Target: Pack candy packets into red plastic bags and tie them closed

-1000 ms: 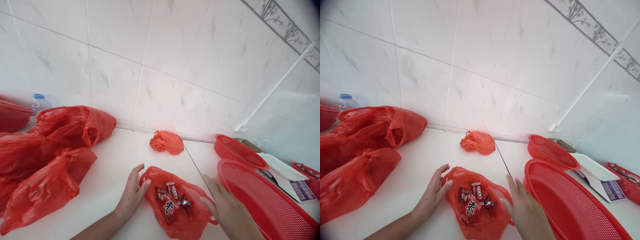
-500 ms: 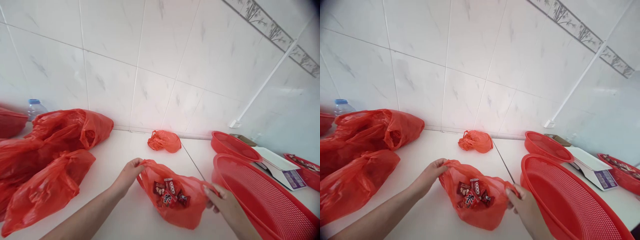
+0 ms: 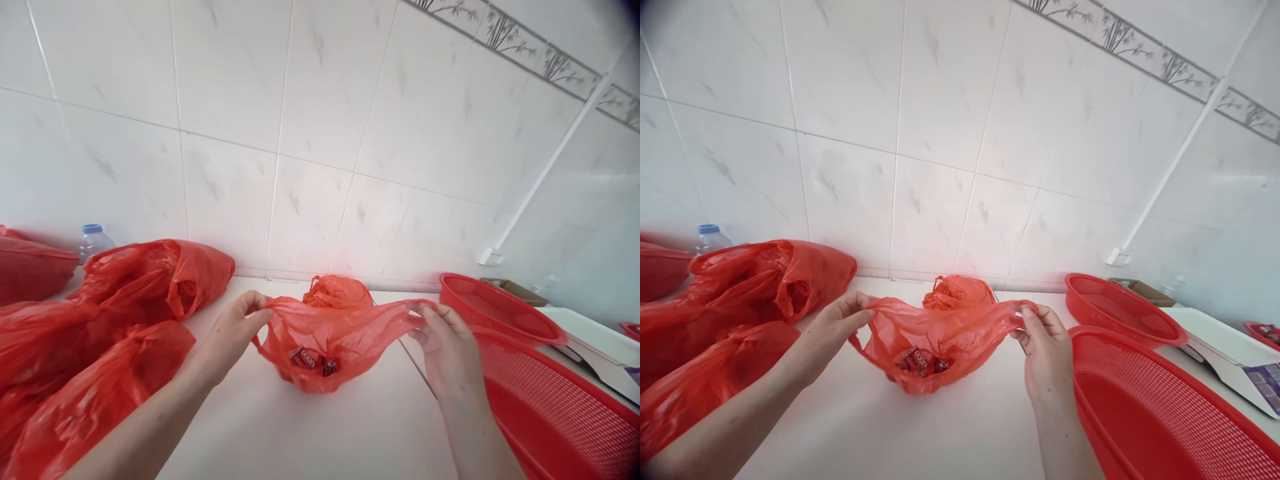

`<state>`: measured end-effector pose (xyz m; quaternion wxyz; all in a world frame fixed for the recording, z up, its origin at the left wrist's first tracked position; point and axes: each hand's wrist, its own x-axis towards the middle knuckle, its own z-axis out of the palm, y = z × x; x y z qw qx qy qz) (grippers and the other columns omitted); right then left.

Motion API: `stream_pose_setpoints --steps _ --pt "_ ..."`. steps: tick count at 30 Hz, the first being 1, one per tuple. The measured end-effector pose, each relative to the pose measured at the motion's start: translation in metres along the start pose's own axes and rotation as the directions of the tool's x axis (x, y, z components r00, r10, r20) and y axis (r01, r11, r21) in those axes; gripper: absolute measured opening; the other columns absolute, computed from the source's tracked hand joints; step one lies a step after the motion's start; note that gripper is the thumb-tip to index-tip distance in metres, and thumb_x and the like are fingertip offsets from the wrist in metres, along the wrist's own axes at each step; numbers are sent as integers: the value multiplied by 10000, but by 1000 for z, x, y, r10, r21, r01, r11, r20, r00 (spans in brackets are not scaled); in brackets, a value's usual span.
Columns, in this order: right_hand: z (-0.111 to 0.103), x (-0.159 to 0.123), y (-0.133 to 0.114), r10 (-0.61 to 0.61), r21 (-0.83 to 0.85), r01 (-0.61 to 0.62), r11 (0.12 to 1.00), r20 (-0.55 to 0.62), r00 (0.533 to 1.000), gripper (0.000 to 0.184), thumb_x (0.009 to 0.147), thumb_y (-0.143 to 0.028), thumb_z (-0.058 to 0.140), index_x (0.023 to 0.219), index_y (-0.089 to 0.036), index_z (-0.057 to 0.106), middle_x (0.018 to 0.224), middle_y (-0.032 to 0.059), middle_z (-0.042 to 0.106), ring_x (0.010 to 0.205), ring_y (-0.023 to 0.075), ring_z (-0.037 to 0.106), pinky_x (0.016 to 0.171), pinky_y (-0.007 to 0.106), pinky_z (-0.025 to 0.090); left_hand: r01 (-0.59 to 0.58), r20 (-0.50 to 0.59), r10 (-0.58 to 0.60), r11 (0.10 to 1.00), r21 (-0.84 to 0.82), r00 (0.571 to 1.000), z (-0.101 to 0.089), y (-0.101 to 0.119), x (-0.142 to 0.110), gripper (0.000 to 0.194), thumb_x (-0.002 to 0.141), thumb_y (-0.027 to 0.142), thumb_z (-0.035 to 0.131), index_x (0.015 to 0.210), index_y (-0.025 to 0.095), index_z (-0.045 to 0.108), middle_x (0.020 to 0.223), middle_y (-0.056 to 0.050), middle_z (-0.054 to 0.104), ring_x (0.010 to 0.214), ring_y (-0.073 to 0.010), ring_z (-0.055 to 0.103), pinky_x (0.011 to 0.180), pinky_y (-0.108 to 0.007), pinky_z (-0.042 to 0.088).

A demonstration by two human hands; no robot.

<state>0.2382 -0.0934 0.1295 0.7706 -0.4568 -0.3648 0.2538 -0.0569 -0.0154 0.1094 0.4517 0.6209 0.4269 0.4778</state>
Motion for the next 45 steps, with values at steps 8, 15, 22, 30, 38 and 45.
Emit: stream_pose_setpoints --steps 8,15,22,30,38,45 --pt "16 26 8 -111 113 136 984 -201 973 127 683 -225 707 765 -184 619 798 -8 657 788 114 626 707 231 505 26 188 -76 966 256 979 -7 10 8 224 798 427 557 864 221 499 683 34 559 591 -158 546 530 -263 404" --pt "15 43 18 17 293 14 956 -103 995 124 654 -192 668 724 -180 567 731 33 690 769 192 672 625 285 529 -54 17 53 887 459 998 -26 20 18 205 769 322 593 958 248 564 745 20 586 648 -157 551 579 -276 435" --pt "32 30 8 189 369 -175 913 -3 982 93 751 -248 624 704 -206 556 486 -68 505 467 86 509 550 248 499 -111 -50 102 973 -204 994 -2 43 24 184 807 292 616 954 232 523 614 68 529 504 -73 469 488 -186 404" --pt "37 0 -13 106 154 -170 973 354 929 234 809 -430 582 940 -238 609 385 -104 343 349 50 267 388 173 282 -263 6 298 850 -456 954 48 72 11 294 729 202 712 983 255 573 848 17 616 733 -119 582 621 -226 511" --pt "64 -42 -3 376 -296 -233 926 756 536 461 630 -94 643 1062 -239 573 736 -32 594 632 120 558 557 232 430 -438 403 404 899 -7 821 56 73 -20 266 774 64 589 928 277 629 863 23 660 782 -143 612 699 -258 519" --pt "70 -31 -1 446 -347 -293 891 547 708 167 757 -247 583 642 -190 476 499 -80 392 466 60 337 451 189 277 -591 328 499 742 316 802 56 72 -16 193 802 140 579 944 270 602 889 5 598 786 -149 570 659 -256 473"
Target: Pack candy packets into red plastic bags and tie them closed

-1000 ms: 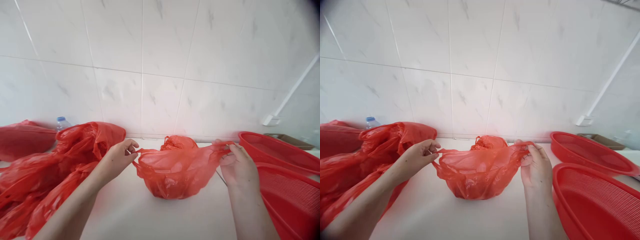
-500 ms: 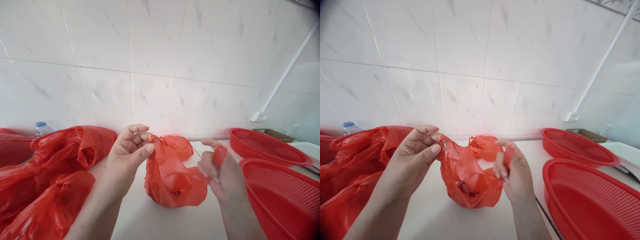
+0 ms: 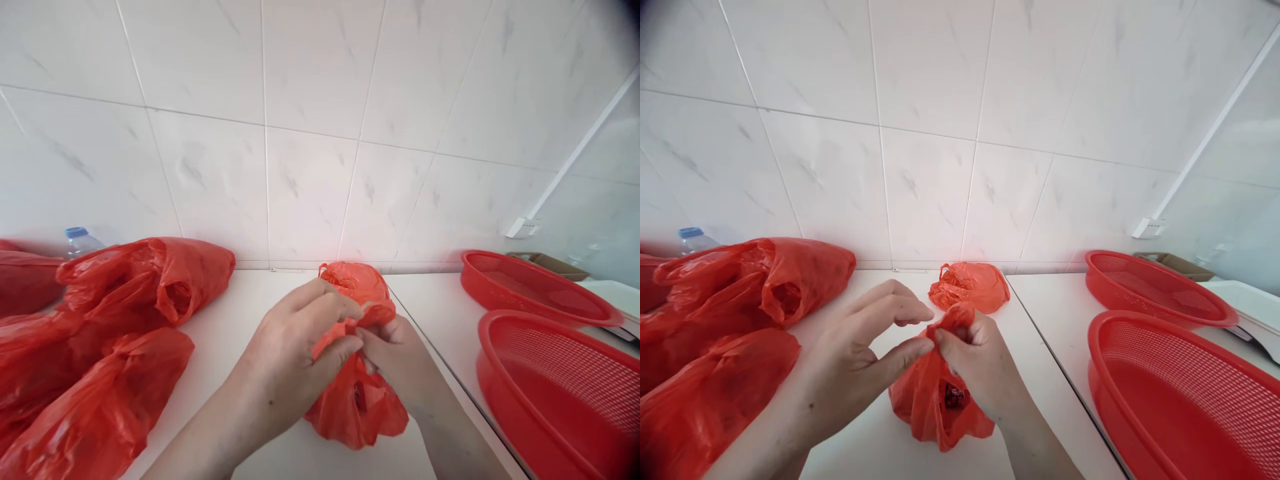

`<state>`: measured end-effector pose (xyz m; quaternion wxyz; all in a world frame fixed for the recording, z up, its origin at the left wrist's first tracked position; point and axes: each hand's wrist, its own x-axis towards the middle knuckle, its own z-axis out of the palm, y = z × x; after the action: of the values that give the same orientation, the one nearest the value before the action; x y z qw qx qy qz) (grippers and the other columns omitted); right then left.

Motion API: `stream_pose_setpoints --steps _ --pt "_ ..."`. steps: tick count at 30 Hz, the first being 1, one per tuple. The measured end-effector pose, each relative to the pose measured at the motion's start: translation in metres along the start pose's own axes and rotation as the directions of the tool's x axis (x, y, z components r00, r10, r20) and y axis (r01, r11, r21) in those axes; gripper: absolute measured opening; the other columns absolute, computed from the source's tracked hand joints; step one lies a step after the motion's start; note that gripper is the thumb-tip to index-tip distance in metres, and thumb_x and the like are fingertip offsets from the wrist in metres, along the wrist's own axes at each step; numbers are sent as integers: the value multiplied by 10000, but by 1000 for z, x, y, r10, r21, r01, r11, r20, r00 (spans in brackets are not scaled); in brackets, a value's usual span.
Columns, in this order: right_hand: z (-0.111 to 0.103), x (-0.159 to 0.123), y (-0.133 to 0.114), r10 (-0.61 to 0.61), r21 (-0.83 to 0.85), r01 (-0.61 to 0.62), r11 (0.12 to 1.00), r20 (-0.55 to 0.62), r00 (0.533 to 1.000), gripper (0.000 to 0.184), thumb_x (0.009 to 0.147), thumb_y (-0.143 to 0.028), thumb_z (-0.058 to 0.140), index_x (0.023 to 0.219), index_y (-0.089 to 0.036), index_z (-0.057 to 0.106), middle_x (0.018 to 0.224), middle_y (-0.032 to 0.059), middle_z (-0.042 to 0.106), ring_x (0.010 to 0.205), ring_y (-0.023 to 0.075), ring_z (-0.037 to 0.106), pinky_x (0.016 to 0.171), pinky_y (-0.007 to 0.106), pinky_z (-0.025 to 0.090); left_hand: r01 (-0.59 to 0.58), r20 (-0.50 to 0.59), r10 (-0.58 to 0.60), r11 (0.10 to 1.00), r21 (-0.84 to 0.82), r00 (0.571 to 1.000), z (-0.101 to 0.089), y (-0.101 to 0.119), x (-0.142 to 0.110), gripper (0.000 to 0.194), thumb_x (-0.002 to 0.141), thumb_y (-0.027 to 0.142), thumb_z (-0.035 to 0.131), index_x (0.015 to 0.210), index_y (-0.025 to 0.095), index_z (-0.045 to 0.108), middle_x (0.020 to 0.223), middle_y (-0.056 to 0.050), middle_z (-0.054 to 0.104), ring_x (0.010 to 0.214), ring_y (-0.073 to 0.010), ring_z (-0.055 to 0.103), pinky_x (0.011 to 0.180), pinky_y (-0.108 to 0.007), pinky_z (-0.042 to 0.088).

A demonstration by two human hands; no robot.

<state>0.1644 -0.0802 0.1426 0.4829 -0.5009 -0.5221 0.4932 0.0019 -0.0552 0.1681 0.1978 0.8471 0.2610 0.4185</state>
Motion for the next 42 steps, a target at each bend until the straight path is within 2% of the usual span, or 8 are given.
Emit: stream_pose_setpoints --steps 4,10,15,20,26,31,35,42 --pt "-2 1 -1 44 56 -40 998 -70 997 103 760 -249 521 676 -189 510 453 -70 409 437 70 337 424 192 256 -40 204 17 993 108 979 7 -6 4 229 799 97 548 954 252 613 942 -13 558 801 -152 542 677 -266 453" --pt "-10 5 7 11 116 -11 993 -1 1000 277 868 -386 404 837 -176 580 476 -28 528 374 73 331 395 205 240 15 195 -60 975 224 979 13 -24 9 161 812 100 481 710 211 538 791 5 533 694 -141 490 593 -268 383" --pt "-24 4 5 -74 163 46 986 172 982 316 837 -420 422 860 -195 642 540 -18 531 398 86 369 453 233 312 237 235 -216 969 -63 948 13 -30 10 113 842 204 451 787 235 544 827 0 574 756 -169 519 649 -287 406" --pt "-37 -6 1 -114 -38 132 991 302 946 464 863 -488 368 913 -184 714 519 -38 373 473 102 321 529 262 339 366 461 -196 876 -314 865 13 -31 11 99 834 274 484 750 222 478 747 25 526 674 -133 459 603 -253 377" --pt "-33 -17 -4 -58 -380 206 902 367 928 325 756 -140 487 1012 -252 653 671 -39 499 553 85 389 525 211 316 400 608 -218 898 -181 764 3 -33 6 78 776 229 525 709 217 485 672 51 481 598 -112 387 553 -239 330" --pt "-21 -11 0 -123 -597 131 791 54 991 316 758 -127 457 1003 -289 574 585 -68 455 510 98 379 472 205 282 364 436 -322 931 -15 840 4 -33 5 88 759 223 511 677 223 479 683 40 547 580 -126 409 508 -246 297" --pt "-19 2 11 -261 -685 77 725 -170 950 137 722 -142 479 740 -255 555 537 -62 446 467 99 362 447 216 245 291 366 -293 955 61 883 11 -30 5 126 765 188 476 647 227 459 636 47 539 556 -127 398 489 -251 272" --pt "-26 0 5 -149 -344 148 927 24 989 348 817 -171 434 1093 -266 623 752 -18 618 733 137 589 680 265 458 189 324 -230 970 154 918 17 -33 7 146 787 128 438 699 235 483 687 40 554 599 -135 465 528 -260 315"
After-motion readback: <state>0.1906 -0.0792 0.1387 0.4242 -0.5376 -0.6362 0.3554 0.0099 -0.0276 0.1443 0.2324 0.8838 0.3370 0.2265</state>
